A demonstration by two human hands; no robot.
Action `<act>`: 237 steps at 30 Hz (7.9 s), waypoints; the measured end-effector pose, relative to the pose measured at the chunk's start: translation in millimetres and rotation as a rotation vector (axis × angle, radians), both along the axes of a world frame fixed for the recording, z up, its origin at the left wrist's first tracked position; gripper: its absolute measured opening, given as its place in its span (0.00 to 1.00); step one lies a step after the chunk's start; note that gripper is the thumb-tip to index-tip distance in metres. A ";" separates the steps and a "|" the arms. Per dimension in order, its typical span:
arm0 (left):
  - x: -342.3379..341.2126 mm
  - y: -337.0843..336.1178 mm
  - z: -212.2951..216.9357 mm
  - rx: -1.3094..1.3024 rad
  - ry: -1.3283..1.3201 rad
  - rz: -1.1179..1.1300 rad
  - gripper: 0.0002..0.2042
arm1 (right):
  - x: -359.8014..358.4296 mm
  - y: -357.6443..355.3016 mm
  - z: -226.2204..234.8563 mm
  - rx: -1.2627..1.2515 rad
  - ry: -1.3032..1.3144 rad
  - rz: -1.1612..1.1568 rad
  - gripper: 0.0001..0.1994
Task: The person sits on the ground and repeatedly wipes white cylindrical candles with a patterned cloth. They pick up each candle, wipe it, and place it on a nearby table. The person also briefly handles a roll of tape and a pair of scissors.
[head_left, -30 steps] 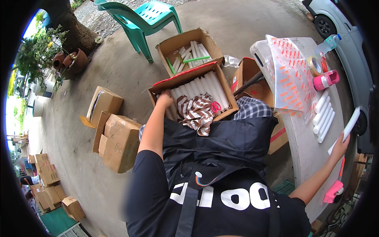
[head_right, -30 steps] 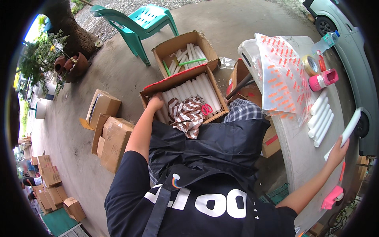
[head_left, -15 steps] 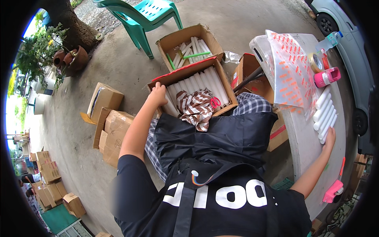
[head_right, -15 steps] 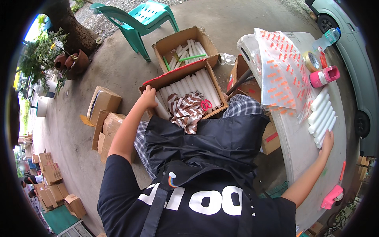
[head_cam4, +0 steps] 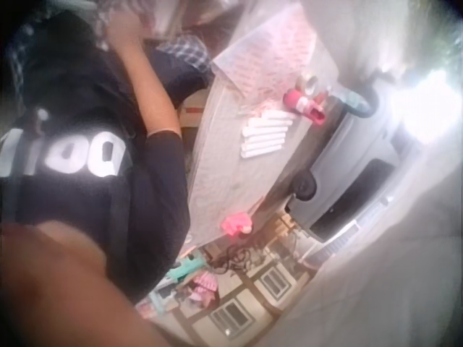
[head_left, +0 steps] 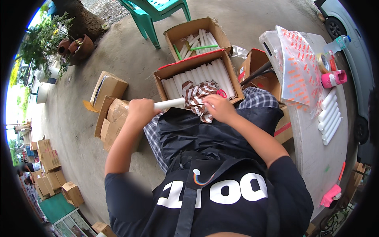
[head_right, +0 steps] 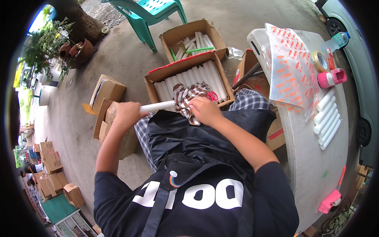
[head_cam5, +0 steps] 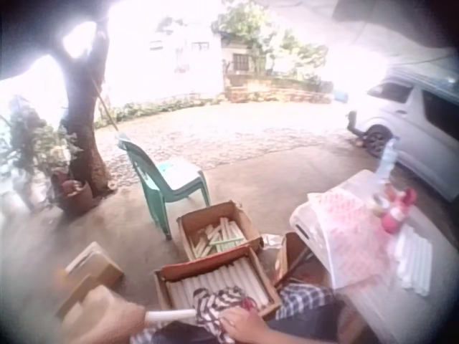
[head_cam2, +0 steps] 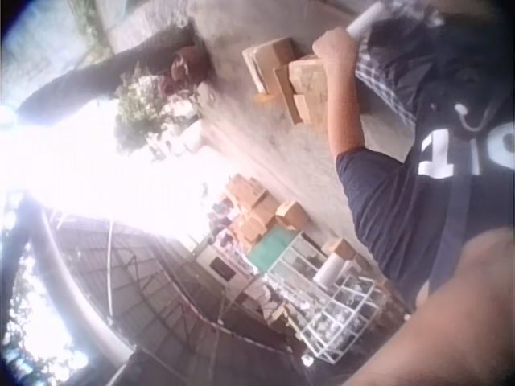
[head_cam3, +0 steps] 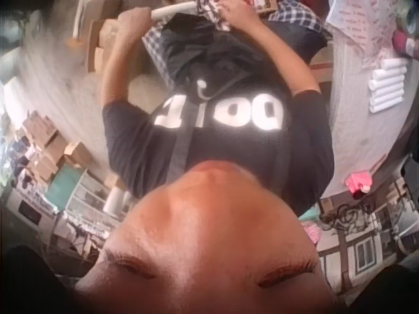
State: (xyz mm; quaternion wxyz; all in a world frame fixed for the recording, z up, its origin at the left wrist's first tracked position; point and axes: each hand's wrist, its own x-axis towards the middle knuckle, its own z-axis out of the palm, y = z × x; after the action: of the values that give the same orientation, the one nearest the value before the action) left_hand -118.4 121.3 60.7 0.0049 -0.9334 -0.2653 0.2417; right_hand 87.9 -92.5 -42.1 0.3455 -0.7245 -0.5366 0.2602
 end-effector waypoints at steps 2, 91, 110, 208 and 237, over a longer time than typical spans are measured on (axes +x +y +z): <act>-33.1 -3.0 2.7 -0.026 -0.133 0.183 0.23 | -11.9 26.7 -27.0 -0.043 -0.108 0.037 0.16; -0.4 -5.1 -31.0 -0.861 -0.477 0.586 0.32 | 1.8 32.0 56.5 0.329 -0.396 -0.020 0.14; 53.6 -115.2 -108.3 -0.955 -1.344 0.827 0.21 | -56.1 57.8 -0.7 0.520 0.856 -0.214 0.12; -11.4 -89.4 -102.5 -2.064 -1.550 1.527 0.17 | 87.9 24.0 -100.4 -0.687 -0.643 -0.139 0.12; 3.4 -82.5 -110.5 -2.713 -1.634 1.492 0.22 | 25.6 12.1 38.9 0.285 0.000 0.114 0.26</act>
State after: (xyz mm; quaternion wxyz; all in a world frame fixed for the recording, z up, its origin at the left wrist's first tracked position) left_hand -115.0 38.8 -49.9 0.9357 -0.1632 0.1619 0.2676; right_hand 113.5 -80.4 -3.2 0.4294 -0.6364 -0.6085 0.2006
